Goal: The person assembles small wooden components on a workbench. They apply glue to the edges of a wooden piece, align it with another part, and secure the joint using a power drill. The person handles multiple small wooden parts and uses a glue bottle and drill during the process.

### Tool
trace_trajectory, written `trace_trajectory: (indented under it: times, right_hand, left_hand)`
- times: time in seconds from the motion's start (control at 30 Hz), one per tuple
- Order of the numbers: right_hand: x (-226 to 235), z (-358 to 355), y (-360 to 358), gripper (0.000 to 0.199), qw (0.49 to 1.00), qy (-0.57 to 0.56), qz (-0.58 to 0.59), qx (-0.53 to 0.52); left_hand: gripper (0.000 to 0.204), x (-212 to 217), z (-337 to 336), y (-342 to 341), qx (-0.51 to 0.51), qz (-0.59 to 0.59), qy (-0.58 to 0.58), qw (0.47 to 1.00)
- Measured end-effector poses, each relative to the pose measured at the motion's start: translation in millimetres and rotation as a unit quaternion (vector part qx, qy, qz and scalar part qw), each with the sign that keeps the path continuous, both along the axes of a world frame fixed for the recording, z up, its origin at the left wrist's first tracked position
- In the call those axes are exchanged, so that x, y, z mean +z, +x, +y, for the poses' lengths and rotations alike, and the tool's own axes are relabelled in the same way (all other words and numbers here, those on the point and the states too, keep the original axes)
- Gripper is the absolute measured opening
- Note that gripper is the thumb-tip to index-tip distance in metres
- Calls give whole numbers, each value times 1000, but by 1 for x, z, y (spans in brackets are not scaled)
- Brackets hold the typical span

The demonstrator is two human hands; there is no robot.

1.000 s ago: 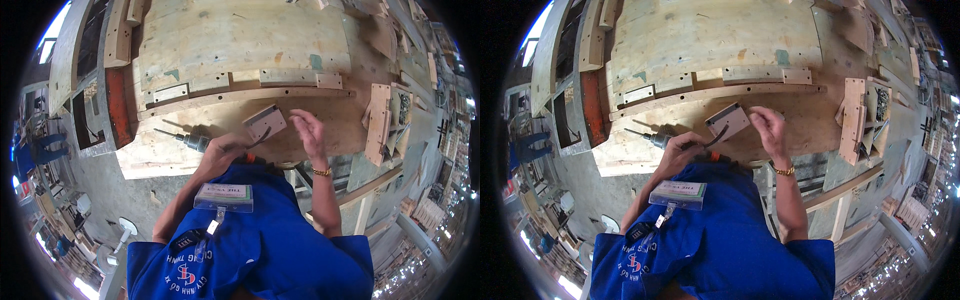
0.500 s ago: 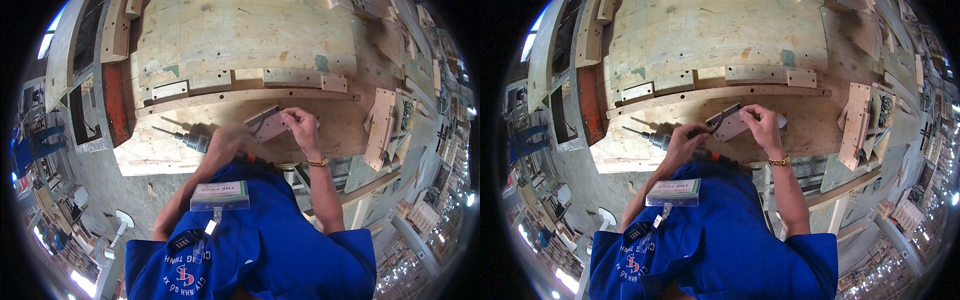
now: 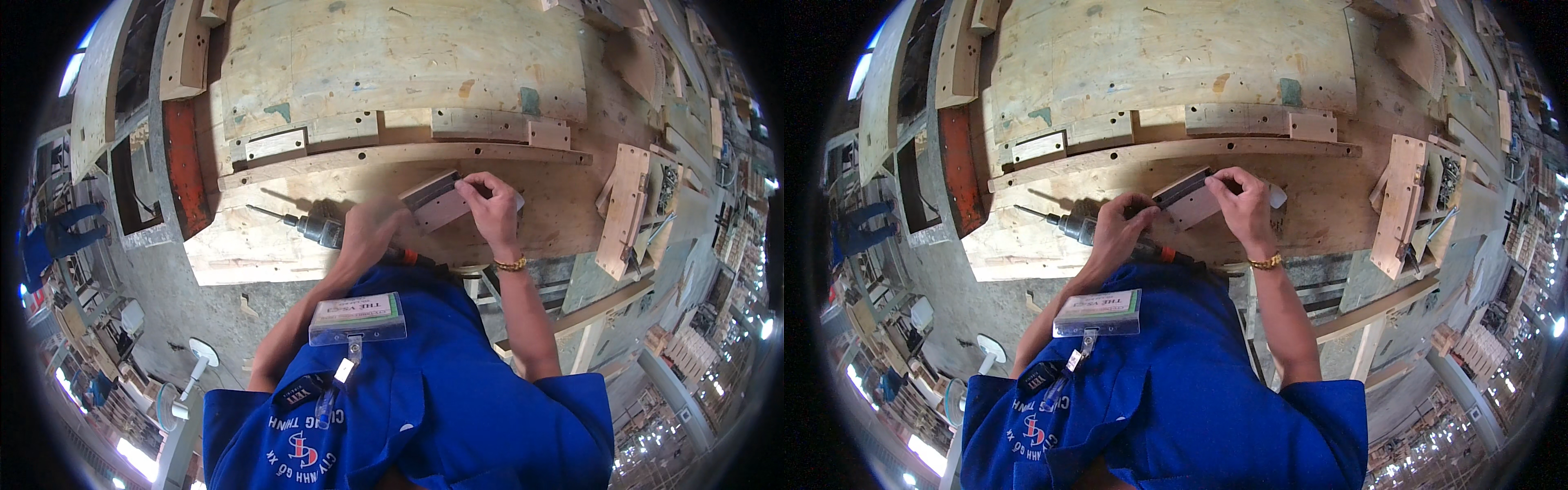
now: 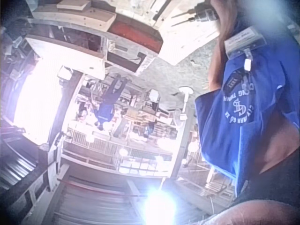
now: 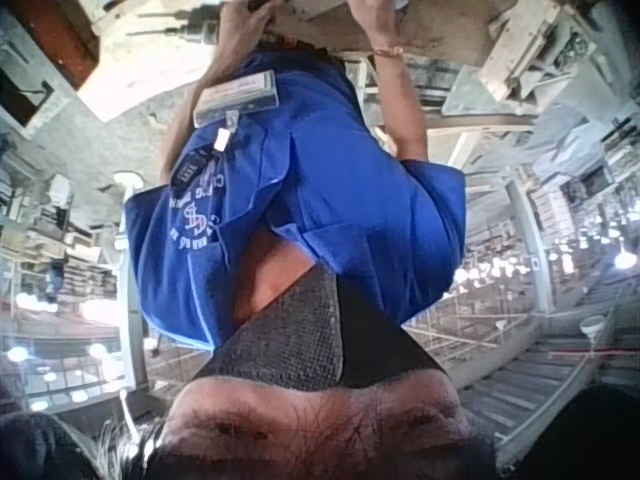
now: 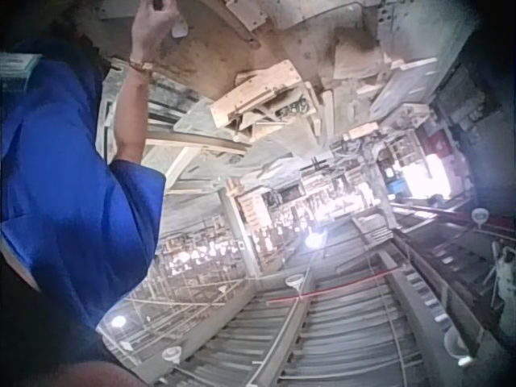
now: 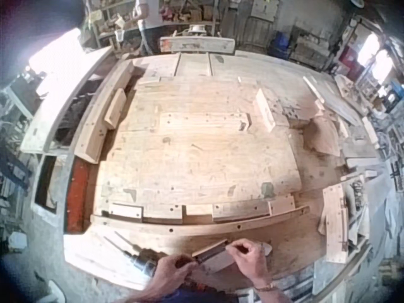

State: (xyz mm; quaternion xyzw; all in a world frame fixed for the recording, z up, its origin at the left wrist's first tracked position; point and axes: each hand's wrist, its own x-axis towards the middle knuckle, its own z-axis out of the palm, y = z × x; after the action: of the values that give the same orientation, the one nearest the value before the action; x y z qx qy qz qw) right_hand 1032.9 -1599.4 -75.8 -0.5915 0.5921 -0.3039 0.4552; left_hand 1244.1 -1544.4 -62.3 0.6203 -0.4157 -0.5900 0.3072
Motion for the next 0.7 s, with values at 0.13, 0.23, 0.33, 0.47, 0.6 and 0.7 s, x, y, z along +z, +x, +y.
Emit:
trace_trajectory:
  times: [0.13,0.23,0.33,0.47,0.6,0.7]
  right_hand:
    - [-9,-4,6,11,994,-55,87,-24]
    - [-17,-2,5,12,993,-59,92,-34]
    - [-19,-1,8,14,996,-11,60,-66]
    - [-17,-2,8,16,995,-16,77,-58]
    - [-16,-2,7,17,995,-5,80,-58]
    - [-15,-3,7,17,994,-20,91,-50]
  left_hand:
    - [11,-10,-1,-5,18,-72,-8,997]
    - [11,-11,-2,-9,52,-81,11,995]
    - [11,-13,-2,-9,65,-99,37,992]
    - [12,-23,1,-8,72,-104,26,992]
    - [12,-21,-1,-8,64,-120,31,990]
    - [12,-19,-2,-8,67,-110,38,991]
